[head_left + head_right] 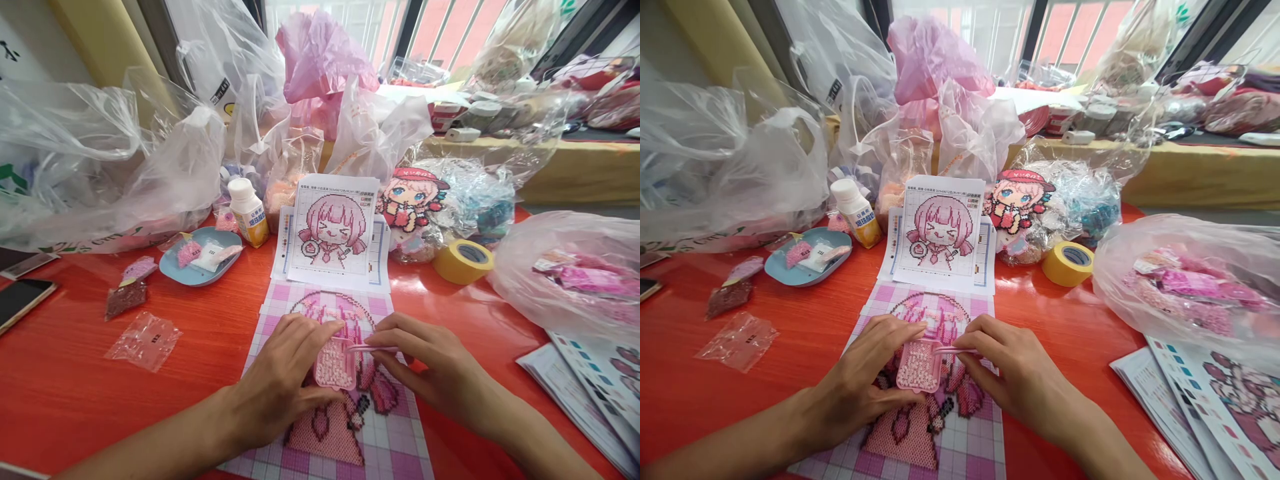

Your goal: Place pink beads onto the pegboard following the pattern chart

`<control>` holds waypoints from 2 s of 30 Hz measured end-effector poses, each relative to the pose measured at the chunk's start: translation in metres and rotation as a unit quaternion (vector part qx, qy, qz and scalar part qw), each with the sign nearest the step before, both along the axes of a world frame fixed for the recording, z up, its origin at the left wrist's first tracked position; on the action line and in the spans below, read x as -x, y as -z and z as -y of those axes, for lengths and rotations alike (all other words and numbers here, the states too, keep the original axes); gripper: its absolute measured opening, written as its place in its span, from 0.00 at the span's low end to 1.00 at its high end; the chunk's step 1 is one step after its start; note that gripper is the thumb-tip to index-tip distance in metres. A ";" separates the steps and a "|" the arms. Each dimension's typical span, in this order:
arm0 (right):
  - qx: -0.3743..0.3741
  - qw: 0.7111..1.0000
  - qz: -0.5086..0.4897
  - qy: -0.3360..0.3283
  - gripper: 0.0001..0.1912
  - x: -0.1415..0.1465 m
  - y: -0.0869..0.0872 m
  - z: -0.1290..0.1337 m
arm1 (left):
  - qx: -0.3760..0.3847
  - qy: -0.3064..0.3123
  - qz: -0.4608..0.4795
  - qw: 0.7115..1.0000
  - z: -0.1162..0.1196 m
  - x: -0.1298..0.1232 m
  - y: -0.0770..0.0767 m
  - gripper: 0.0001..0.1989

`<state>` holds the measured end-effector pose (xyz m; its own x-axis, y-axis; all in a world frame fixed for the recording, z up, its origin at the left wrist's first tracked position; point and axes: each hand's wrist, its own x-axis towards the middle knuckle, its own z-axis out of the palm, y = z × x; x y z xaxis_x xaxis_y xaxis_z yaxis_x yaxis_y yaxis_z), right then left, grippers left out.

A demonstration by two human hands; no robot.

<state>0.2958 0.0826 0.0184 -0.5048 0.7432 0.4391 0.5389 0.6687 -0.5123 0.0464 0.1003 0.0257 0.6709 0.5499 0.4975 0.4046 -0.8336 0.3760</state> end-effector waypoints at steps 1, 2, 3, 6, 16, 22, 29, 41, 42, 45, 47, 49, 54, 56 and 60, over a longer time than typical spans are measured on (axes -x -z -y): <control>-0.003 1.000 0.000 0.003 0.06 -0.001 -0.001 0.000 | 0.000 -0.003 -0.001 1.000 0.000 0.000 0.000 0.28; -0.007 1.000 0.000 0.006 0.06 -0.001 -0.001 0.000 | -0.001 -0.007 0.000 1.000 0.000 0.000 0.001 0.28; -0.011 1.000 0.000 0.010 0.06 -0.002 -0.002 0.000 | -0.002 -0.012 0.001 1.000 0.000 0.000 0.001 0.28; -0.010 1.000 -0.003 0.018 0.05 -0.004 -0.006 0.000 | -0.011 -0.027 0.005 1.000 0.000 0.000 0.003 0.28; -0.002 1.000 0.008 0.013 0.04 -0.008 -0.010 0.000 | -0.027 -0.051 0.011 0.998 -0.003 -0.001 0.002 0.28; -0.009 1.000 -0.004 0.015 0.05 -0.005 -0.009 0.000 | -0.004 -0.024 0.006 1.000 -0.001 -0.001 0.000 0.29; 0.000 1.000 -0.005 0.005 0.07 -0.002 -0.003 0.000 | 0.008 -0.004 0.004 1.000 0.001 0.000 -0.002 0.29; 0.006 1.000 -0.006 -0.001 0.07 0.001 0.000 0.000 | 0.016 0.005 0.000 1.000 0.000 0.000 -0.002 0.29; 0.005 1.000 -0.006 -0.001 0.07 0.002 0.000 0.000 | 0.016 0.005 0.001 1.000 0.000 0.000 -0.002 0.29; 0.000 1.000 -0.004 0.000 0.06 0.001 0.000 0.000 | 0.015 0.004 0.004 1.000 -0.001 0.000 -0.001 0.29; -0.004 1.000 -0.003 0.004 0.06 0.000 -0.001 -0.001 | 0.015 0.004 0.005 1.000 -0.001 0.000 0.000 0.30; -0.007 1.000 -0.002 0.007 0.06 -0.001 -0.002 -0.001 | 0.016 0.002 0.004 1.000 -0.001 0.000 0.000 0.30; -0.004 1.000 -0.006 0.014 0.05 -0.002 -0.005 0.000 | 0.018 0.000 0.004 1.000 -0.001 -0.001 0.000 0.30; -0.004 1.000 -0.007 0.011 0.06 -0.001 -0.003 0.000 | 0.015 0.002 0.006 1.000 -0.001 -0.001 -0.001 0.31; 0.006 1.000 -0.006 0.003 0.07 0.000 -0.001 0.000 | 0.015 0.003 0.007 1.000 -0.001 0.000 -0.001 0.31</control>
<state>0.2957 0.0828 0.0191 -0.4951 0.7512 0.4366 0.5370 0.6596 -0.5259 0.0465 0.1008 0.0267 0.6670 0.5605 0.4909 0.3937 -0.8245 0.4065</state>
